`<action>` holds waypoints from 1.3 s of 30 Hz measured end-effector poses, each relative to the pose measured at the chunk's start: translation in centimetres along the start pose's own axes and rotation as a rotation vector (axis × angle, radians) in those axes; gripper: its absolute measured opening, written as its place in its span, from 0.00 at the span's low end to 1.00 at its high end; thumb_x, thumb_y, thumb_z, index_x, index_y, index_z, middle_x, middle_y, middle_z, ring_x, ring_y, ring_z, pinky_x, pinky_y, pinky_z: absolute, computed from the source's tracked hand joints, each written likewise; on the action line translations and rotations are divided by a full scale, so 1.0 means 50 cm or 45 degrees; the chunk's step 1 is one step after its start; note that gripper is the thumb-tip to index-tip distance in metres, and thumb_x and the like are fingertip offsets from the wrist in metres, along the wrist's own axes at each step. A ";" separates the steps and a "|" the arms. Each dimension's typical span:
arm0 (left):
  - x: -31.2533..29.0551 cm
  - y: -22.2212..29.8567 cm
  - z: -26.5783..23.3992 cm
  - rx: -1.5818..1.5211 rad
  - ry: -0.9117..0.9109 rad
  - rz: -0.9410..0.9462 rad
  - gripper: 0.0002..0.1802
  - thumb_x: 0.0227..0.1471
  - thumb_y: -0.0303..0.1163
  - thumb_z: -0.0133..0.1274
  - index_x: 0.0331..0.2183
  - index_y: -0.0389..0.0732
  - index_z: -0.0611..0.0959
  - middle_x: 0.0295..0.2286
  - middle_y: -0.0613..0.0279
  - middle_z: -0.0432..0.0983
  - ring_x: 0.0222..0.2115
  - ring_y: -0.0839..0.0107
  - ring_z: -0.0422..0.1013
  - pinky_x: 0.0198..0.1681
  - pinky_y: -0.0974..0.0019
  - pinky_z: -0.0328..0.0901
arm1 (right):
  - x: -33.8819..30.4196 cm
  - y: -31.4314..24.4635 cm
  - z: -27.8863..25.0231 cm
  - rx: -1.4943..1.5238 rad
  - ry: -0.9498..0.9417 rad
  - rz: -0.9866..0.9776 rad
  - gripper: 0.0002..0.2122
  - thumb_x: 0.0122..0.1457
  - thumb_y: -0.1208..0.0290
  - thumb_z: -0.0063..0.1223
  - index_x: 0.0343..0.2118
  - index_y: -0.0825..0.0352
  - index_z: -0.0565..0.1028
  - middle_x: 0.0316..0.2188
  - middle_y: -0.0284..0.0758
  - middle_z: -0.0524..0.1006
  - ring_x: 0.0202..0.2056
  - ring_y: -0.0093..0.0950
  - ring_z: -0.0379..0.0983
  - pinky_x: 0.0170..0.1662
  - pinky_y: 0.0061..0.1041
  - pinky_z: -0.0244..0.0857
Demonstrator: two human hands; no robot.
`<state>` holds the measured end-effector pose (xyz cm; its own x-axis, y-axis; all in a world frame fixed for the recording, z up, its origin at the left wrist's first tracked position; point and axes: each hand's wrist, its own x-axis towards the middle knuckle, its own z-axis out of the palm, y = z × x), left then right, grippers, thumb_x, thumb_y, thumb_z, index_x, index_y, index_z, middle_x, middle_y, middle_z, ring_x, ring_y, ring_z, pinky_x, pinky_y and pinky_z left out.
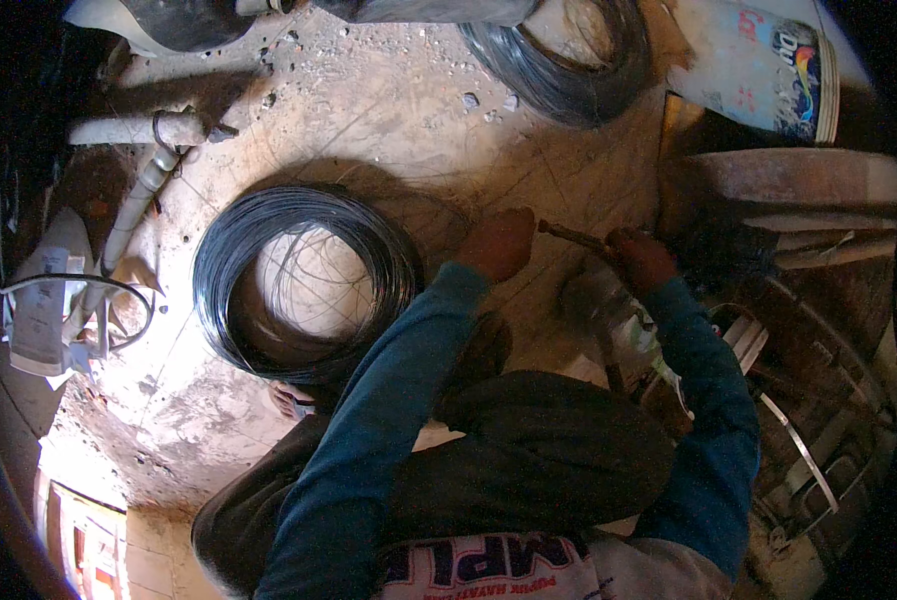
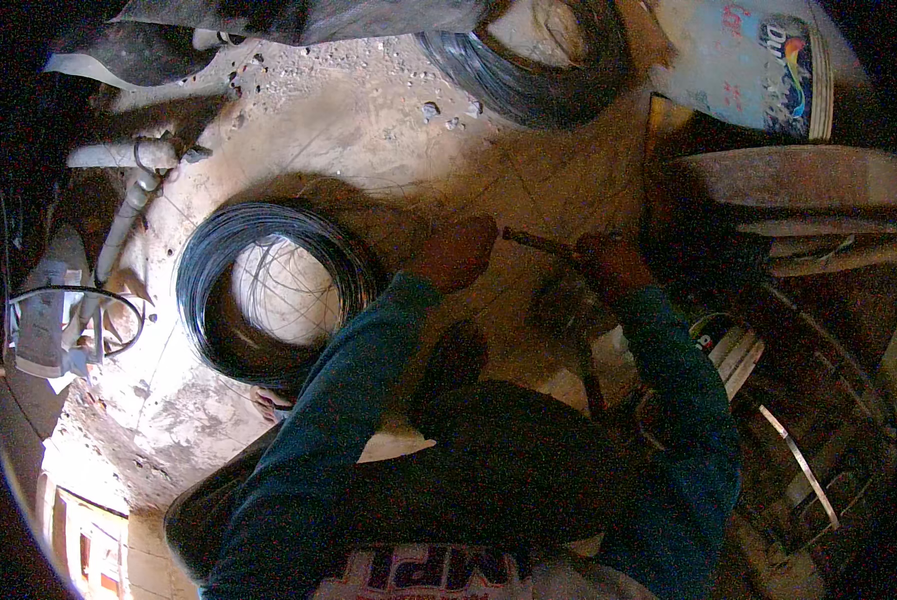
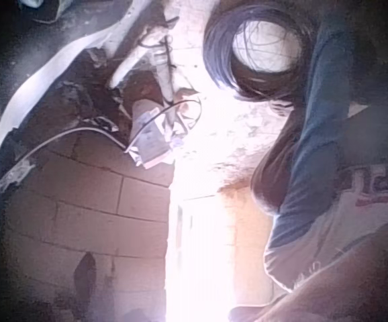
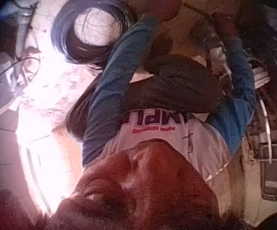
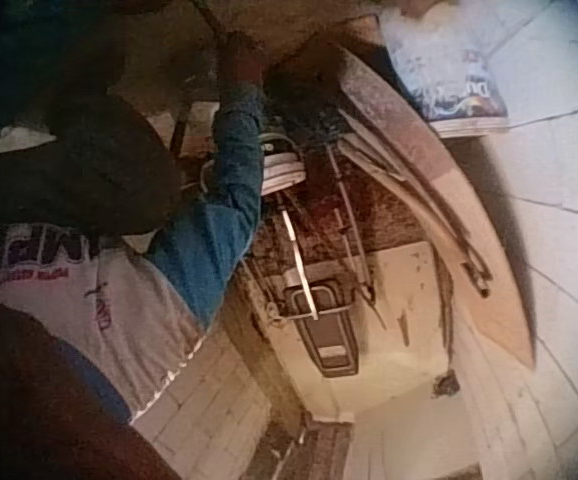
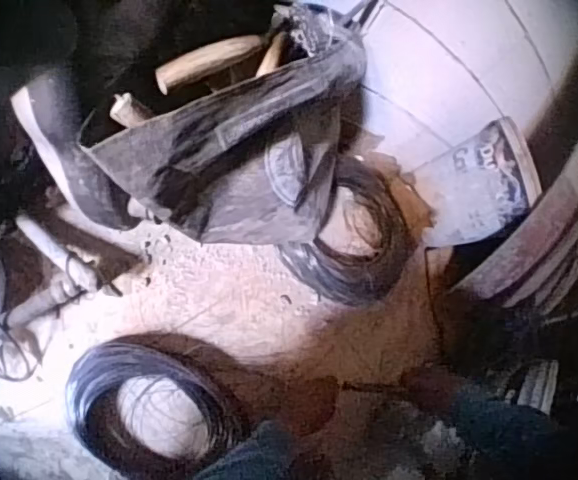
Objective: The person holds a coil of wire and uses pliers to cut a small section of it.
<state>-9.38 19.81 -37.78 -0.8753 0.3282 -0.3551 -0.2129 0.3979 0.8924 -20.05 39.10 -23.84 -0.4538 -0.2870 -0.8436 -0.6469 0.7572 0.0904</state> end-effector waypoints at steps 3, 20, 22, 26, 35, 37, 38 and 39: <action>0.001 -0.021 0.027 -0.048 0.423 0.246 0.10 0.47 0.26 0.45 0.36 0.39 0.73 0.28 0.47 0.73 0.32 0.49 0.70 0.36 0.49 0.65 | 0.006 0.012 0.025 0.080 0.011 0.083 0.10 0.59 0.67 0.41 0.39 0.64 0.71 0.36 0.44 0.73 0.37 0.43 0.72 0.39 0.41 0.66; 0.034 -0.022 0.005 -0.149 0.180 0.298 0.09 0.46 0.19 0.45 0.33 0.37 0.74 0.31 0.48 0.73 0.36 0.50 0.70 0.38 0.51 0.65 | -0.001 0.087 0.115 0.329 0.153 -0.113 0.08 0.58 0.71 0.45 0.36 0.66 0.73 0.31 0.45 0.75 0.31 0.41 0.72 0.33 0.37 0.66; 0.017 -0.034 0.005 -0.082 0.240 0.288 0.08 0.46 0.19 0.45 0.32 0.37 0.74 0.31 0.48 0.73 0.36 0.50 0.70 0.38 0.51 0.65 | -0.006 0.024 0.055 0.493 0.119 -0.081 0.08 0.59 0.69 0.43 0.36 0.66 0.73 0.31 0.44 0.75 0.31 0.40 0.72 0.33 0.37 0.66; 0.021 -0.059 0.020 -0.107 0.199 0.225 0.08 0.46 0.20 0.45 0.33 0.38 0.75 0.32 0.47 0.73 0.36 0.50 0.70 0.38 0.51 0.65 | -0.006 -0.025 -0.017 0.305 -0.144 0.051 0.10 0.60 0.67 0.43 0.37 0.65 0.73 0.31 0.45 0.75 0.32 0.39 0.73 0.33 0.37 0.66; 0.021 -0.041 0.015 -0.055 0.261 0.078 0.13 0.47 0.21 0.44 0.37 0.41 0.75 0.34 0.48 0.74 0.34 0.49 0.71 0.35 0.51 0.66 | -0.020 -0.002 0.024 0.219 0.028 -0.023 0.11 0.59 0.65 0.44 0.41 0.65 0.70 0.36 0.45 0.75 0.37 0.43 0.73 0.38 0.39 0.67; 0.017 -0.014 0.012 0.000 0.246 0.087 0.12 0.48 0.21 0.43 0.37 0.41 0.75 0.33 0.49 0.75 0.33 0.50 0.72 0.34 0.50 0.67 | -0.012 0.015 0.028 0.217 -0.053 0.077 0.12 0.59 0.66 0.43 0.42 0.65 0.70 0.37 0.45 0.75 0.38 0.43 0.73 0.38 0.39 0.67; 0.017 -0.005 0.016 0.088 0.236 0.118 0.11 0.48 0.22 0.43 0.36 0.41 0.75 0.33 0.50 0.75 0.32 0.50 0.72 0.34 0.51 0.67 | -0.012 0.019 0.028 0.189 -0.112 0.152 0.12 0.59 0.66 0.43 0.42 0.65 0.70 0.37 0.44 0.75 0.38 0.43 0.73 0.39 0.39 0.67; 0.016 -0.004 0.010 0.193 0.246 0.129 0.11 0.48 0.22 0.43 0.36 0.41 0.75 0.33 0.50 0.75 0.32 0.50 0.73 0.34 0.51 0.67 | -0.011 0.005 0.025 0.073 -0.102 0.144 0.12 0.60 0.66 0.42 0.42 0.65 0.70 0.38 0.44 0.75 0.38 0.43 0.73 0.40 0.39 0.67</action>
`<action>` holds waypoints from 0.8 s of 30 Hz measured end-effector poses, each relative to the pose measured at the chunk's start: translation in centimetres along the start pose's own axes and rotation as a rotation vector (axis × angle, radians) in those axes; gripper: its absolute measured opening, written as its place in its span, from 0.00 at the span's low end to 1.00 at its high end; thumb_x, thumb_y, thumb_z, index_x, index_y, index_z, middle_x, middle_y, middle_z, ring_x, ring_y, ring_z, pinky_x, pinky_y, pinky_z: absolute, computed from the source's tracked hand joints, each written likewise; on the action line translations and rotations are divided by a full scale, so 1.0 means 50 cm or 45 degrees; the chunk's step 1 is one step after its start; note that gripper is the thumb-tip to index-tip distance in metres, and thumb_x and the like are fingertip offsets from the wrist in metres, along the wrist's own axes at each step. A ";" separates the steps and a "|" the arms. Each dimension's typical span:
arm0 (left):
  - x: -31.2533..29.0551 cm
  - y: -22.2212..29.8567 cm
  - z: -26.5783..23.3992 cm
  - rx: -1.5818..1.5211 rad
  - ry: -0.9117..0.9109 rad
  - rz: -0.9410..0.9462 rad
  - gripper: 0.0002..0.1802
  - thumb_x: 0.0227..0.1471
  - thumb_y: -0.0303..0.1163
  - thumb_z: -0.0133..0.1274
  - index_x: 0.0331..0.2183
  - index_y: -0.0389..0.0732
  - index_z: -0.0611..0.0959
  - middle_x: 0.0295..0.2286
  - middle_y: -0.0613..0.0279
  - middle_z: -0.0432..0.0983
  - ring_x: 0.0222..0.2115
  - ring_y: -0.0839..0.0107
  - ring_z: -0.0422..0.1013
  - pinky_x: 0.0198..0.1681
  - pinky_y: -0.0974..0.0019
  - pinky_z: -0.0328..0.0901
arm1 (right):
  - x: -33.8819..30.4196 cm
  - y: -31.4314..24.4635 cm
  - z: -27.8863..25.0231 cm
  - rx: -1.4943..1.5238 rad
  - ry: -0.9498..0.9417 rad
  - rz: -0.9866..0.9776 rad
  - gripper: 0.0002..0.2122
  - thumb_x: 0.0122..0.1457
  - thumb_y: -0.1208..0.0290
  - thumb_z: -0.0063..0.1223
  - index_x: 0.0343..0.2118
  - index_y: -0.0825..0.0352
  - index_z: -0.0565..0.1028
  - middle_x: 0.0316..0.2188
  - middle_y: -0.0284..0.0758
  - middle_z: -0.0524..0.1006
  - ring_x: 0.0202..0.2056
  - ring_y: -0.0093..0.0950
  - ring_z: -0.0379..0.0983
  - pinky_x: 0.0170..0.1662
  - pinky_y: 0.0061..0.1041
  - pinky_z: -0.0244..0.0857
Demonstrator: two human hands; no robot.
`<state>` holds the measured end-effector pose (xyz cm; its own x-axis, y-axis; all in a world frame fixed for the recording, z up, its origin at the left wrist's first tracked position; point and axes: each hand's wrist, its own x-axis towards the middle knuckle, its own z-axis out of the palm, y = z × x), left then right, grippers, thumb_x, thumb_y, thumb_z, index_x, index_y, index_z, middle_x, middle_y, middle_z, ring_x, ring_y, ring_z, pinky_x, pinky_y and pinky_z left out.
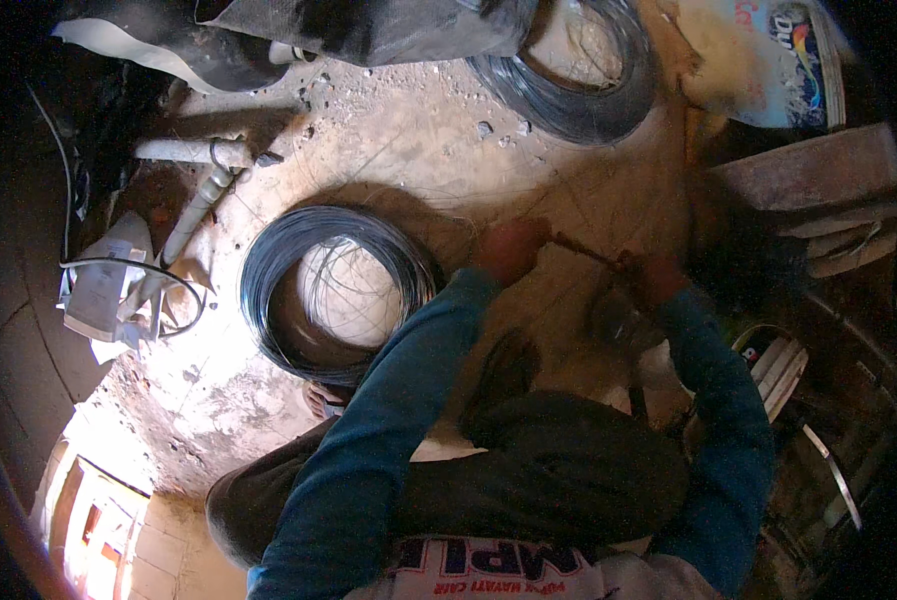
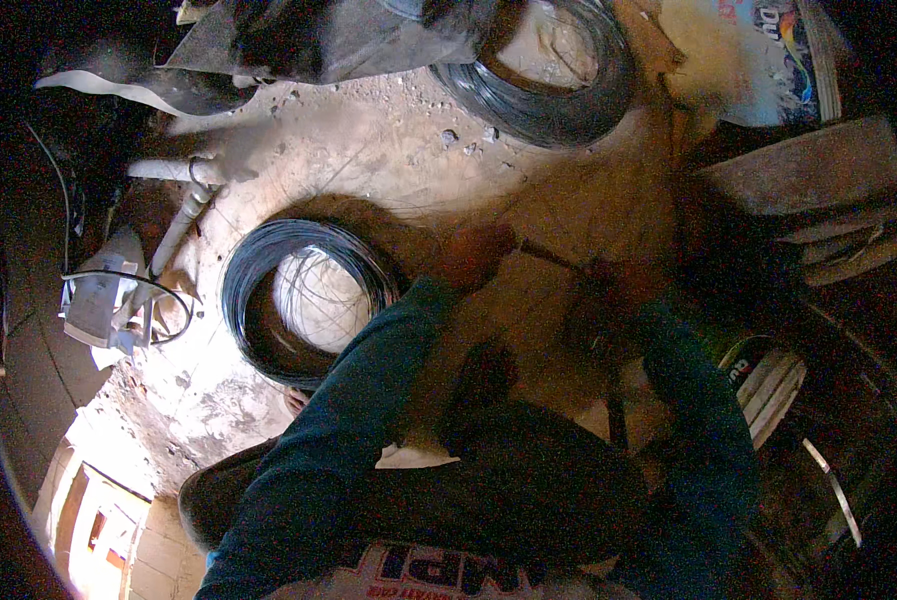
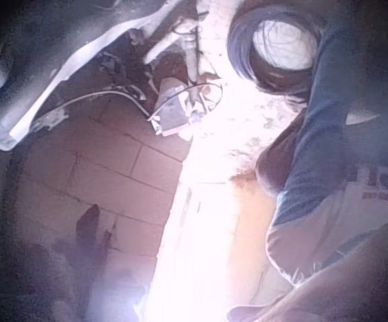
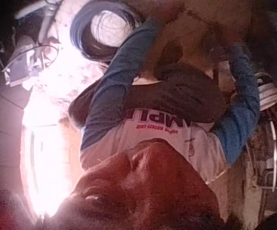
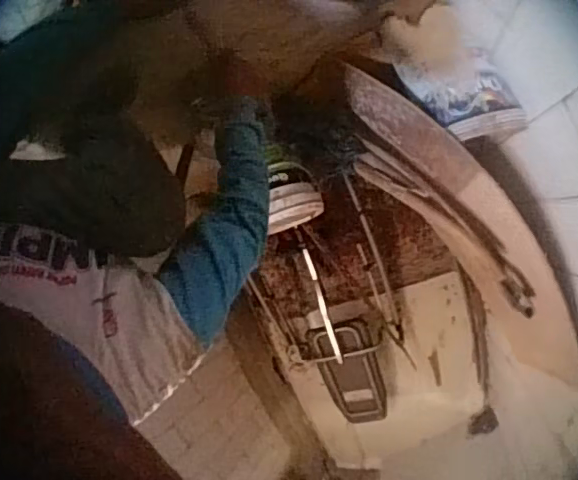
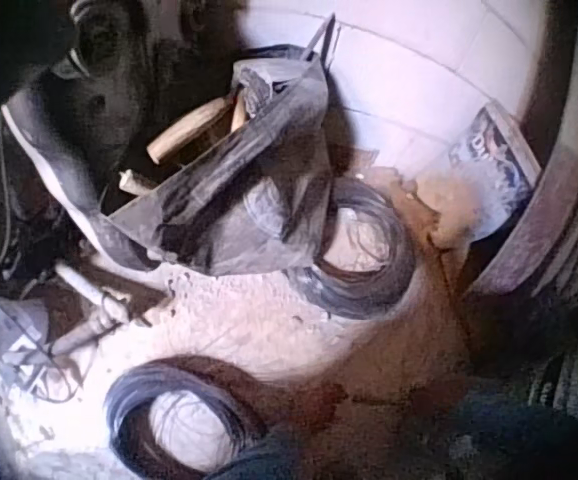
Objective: The person holds a coil of wire and uses pliers to cut a small section of it.
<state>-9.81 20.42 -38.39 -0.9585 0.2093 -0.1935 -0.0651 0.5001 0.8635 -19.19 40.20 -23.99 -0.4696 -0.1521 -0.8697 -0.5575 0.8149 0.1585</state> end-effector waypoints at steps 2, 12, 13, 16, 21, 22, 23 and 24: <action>-0.007 -0.046 0.014 -0.169 -0.028 -0.125 0.11 0.49 0.23 0.43 0.35 0.40 0.76 0.33 0.50 0.76 0.33 0.51 0.73 0.34 0.52 0.67 | -0.013 -0.031 -0.015 -0.096 0.036 -0.004 0.12 0.60 0.66 0.41 0.43 0.65 0.70 0.39 0.44 0.75 0.39 0.43 0.72 0.41 0.39 0.66; 0.001 -0.013 0.015 -0.358 0.164 -0.100 0.11 0.48 0.21 0.43 0.34 0.39 0.77 0.31 0.50 0.77 0.33 0.53 0.73 0.36 0.53 0.68 | 0.043 0.102 0.117 0.556 0.185 -0.067 0.10 0.59 0.64 0.44 0.38 0.65 0.71 0.33 0.45 0.75 0.34 0.43 0.73 0.37 0.41 0.65; -0.002 -0.006 0.000 -0.335 0.158 -0.089 0.10 0.50 0.23 0.42 0.35 0.39 0.77 0.31 0.50 0.77 0.33 0.52 0.73 0.36 0.52 0.67 | 0.032 0.073 0.076 0.557 0.173 -0.086 0.10 0.58 0.64 0.45 0.37 0.65 0.71 0.31 0.45 0.75 0.33 0.43 0.73 0.36 0.42 0.65; -0.019 -0.011 -0.011 -0.371 0.161 -0.071 0.10 0.51 0.24 0.41 0.34 0.39 0.76 0.30 0.50 0.76 0.32 0.52 0.73 0.36 0.51 0.67 | -0.045 -0.059 -0.068 0.131 0.114 -0.236 0.11 0.58 0.63 0.46 0.37 0.66 0.71 0.30 0.46 0.75 0.32 0.43 0.73 0.34 0.42 0.65; 0.000 0.019 0.014 -0.295 0.192 0.009 0.10 0.46 0.18 0.42 0.31 0.38 0.77 0.29 0.50 0.75 0.32 0.53 0.73 0.35 0.53 0.68 | -0.026 -0.019 -0.024 0.320 0.081 0.090 0.13 0.59 0.63 0.44 0.37 0.68 0.71 0.30 0.48 0.75 0.31 0.45 0.72 0.34 0.40 0.65; -0.001 0.002 0.021 -0.254 0.221 0.002 0.10 0.46 0.18 0.42 0.31 0.38 0.77 0.29 0.50 0.75 0.33 0.54 0.73 0.35 0.53 0.68 | -0.051 -0.056 -0.050 0.208 0.092 -0.018 0.13 0.59 0.63 0.44 0.37 0.69 0.71 0.30 0.48 0.75 0.32 0.45 0.72 0.35 0.40 0.66; -0.015 -0.069 0.066 -0.302 0.271 0.020 0.10 0.46 0.19 0.43 0.32 0.38 0.77 0.30 0.49 0.75 0.33 0.53 0.73 0.35 0.53 0.68 | -0.052 -0.075 -0.067 0.147 0.097 -0.070 0.13 0.60 0.62 0.43 0.38 0.69 0.71 0.31 0.48 0.75 0.32 0.45 0.72 0.35 0.40 0.66; -0.018 -0.072 0.062 -0.371 0.287 0.059 0.11 0.46 0.19 0.43 0.32 0.39 0.77 0.30 0.49 0.75 0.33 0.53 0.73 0.35 0.54 0.67 | -0.058 -0.078 -0.069 0.101 0.084 -0.088 0.14 0.60 0.62 0.43 0.38 0.69 0.71 0.32 0.48 0.75 0.33 0.45 0.72 0.36 0.40 0.66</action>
<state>-7.86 21.03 -42.79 -0.9973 0.0194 -0.0715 -0.0652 0.2277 0.9716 -18.00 35.52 -20.51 -0.4774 -0.2440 -0.8441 -0.5358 0.8423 0.0595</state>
